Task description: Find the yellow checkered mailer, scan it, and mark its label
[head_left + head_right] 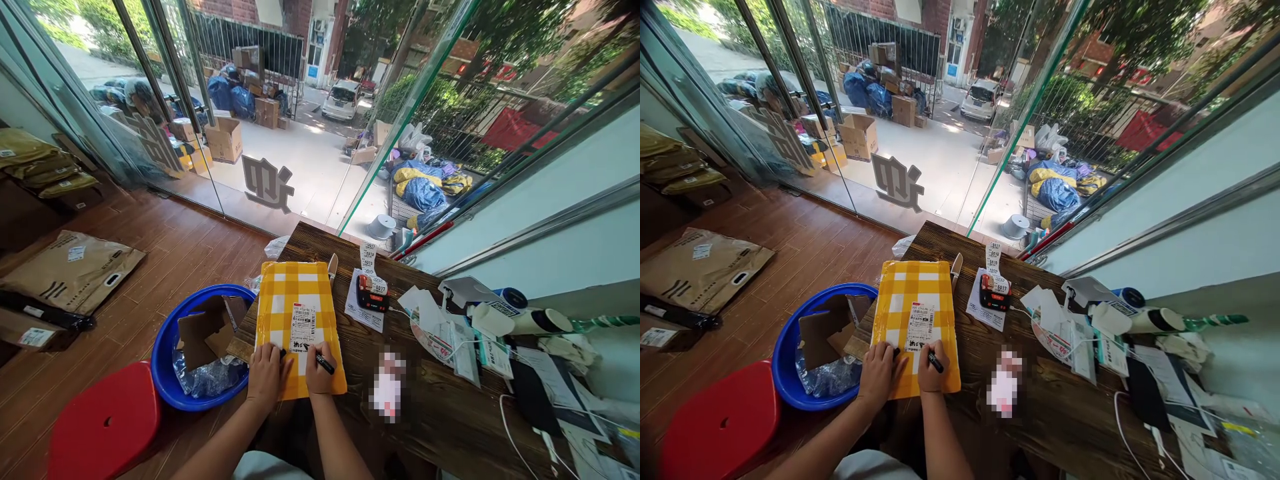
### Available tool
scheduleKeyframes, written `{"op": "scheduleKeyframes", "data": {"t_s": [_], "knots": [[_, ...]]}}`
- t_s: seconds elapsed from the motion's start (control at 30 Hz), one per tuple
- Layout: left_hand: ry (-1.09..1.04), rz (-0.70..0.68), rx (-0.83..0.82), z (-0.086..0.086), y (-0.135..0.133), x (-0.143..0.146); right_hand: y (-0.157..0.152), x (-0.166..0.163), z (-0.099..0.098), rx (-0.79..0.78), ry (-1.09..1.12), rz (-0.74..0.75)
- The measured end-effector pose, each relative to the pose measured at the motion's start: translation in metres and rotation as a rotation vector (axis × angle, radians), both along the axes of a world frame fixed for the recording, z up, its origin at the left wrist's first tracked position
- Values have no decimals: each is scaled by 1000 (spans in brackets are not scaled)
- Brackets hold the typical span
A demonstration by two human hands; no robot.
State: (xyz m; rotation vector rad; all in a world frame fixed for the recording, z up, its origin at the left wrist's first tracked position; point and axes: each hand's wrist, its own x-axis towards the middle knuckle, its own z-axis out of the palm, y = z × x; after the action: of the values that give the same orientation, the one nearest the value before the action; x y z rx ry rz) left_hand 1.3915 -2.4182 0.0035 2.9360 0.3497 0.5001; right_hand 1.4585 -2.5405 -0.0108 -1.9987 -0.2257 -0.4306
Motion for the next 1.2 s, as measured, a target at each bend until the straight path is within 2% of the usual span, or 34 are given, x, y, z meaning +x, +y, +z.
{"op": "scheduleKeyframes", "data": {"t_s": [0.9,1.2], "knots": [[4,-12,21,2,1,0,0,-1,-1,0,-4,-37],[14,-7,-38,-1,1,-1,-1,0,-1,1,31,-38]]}}
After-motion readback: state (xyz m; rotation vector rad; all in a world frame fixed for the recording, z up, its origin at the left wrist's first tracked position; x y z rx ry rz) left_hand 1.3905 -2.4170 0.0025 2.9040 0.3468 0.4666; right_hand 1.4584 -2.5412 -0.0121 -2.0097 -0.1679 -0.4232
